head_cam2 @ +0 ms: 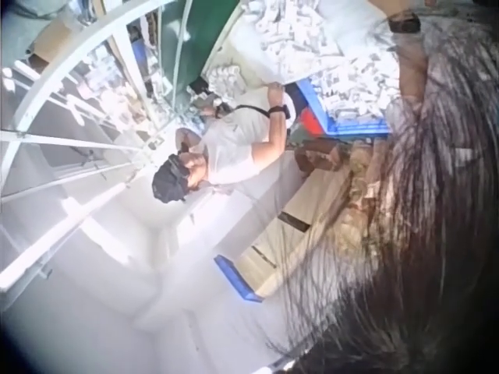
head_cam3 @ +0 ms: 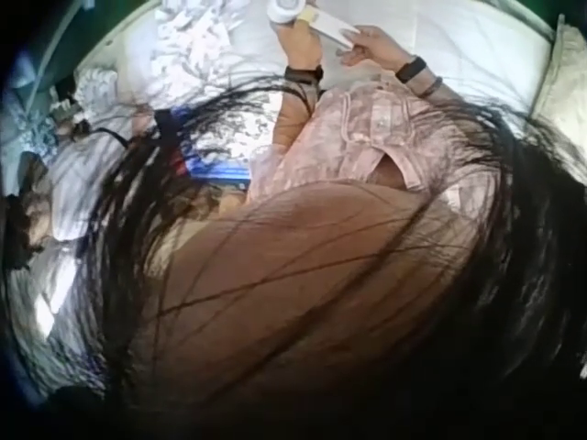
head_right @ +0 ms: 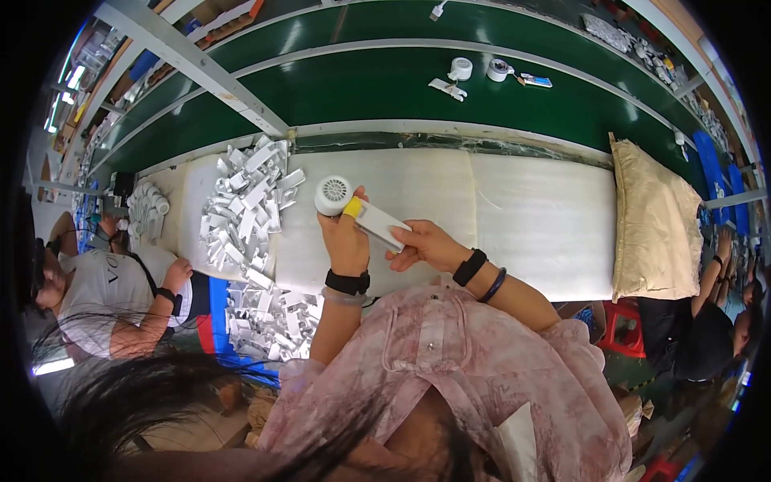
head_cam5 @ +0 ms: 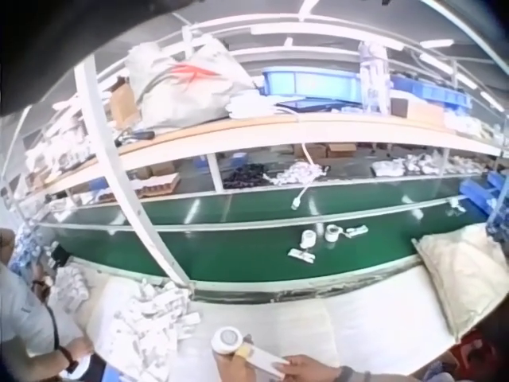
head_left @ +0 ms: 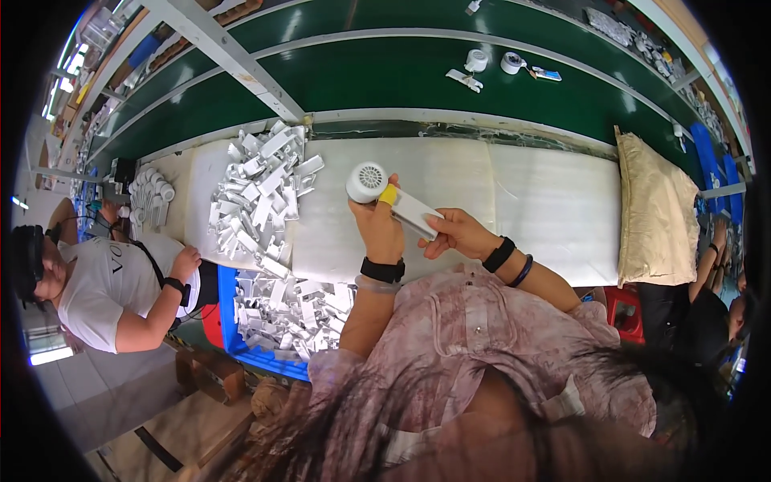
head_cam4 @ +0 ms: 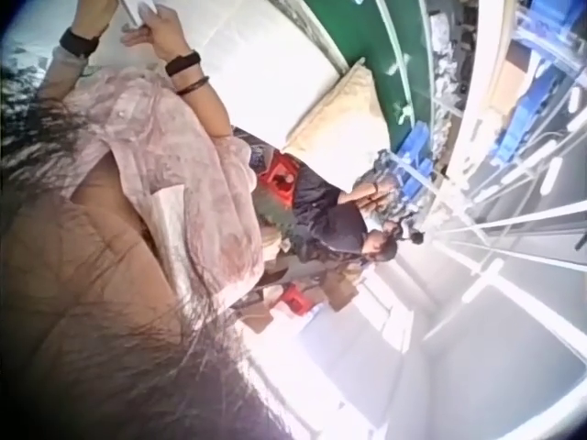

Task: The person picks up a fan motor and a white plastic handle, fits the motor into the handle, and snaps a white cover over the components. They then place the assembled fan onto the green conveyor belt and reach for the next set of parts.

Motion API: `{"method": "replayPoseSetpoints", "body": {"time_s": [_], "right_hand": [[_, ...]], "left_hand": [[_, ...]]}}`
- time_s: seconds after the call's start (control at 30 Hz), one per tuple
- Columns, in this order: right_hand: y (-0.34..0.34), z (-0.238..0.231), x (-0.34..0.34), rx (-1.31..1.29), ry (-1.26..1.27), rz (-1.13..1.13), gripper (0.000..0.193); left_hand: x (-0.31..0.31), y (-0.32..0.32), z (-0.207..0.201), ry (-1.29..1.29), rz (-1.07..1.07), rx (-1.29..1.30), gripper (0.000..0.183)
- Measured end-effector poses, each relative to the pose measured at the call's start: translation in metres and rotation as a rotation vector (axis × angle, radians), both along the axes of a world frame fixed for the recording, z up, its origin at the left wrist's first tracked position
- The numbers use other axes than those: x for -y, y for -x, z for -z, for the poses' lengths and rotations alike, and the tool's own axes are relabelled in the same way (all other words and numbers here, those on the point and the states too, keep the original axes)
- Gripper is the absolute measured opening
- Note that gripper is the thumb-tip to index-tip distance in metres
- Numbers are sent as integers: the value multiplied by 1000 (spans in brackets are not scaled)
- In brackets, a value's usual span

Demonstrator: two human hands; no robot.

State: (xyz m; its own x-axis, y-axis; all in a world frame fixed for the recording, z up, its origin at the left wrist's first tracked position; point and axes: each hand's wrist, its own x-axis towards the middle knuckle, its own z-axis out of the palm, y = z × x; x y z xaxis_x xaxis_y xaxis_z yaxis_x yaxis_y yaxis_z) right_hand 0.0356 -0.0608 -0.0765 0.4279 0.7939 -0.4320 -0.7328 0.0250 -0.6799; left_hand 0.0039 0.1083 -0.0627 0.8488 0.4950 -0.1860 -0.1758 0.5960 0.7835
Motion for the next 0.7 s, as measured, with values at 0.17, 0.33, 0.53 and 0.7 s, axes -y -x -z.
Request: {"method": "replayPoseSetpoints", "body": {"time_s": [0.17, 0.33, 0.53, 0.7], "right_hand": [[-2, -1, 11, -13, 11, 45, 43], [-15, -12, 24, -351, -370, 79, 41], [-23, 3, 35, -108, -187, 96, 45], [-29, -2, 37, -130, -185, 151, 44]], "left_hand": [[9, -11, -2, 32, 64, 37, 48], [22, -28, -12, 11, 129, 101, 49], [32, -48, -8, 62, 212, 103, 51], [32, -57, 6, 123, 190, 39, 50]]}}
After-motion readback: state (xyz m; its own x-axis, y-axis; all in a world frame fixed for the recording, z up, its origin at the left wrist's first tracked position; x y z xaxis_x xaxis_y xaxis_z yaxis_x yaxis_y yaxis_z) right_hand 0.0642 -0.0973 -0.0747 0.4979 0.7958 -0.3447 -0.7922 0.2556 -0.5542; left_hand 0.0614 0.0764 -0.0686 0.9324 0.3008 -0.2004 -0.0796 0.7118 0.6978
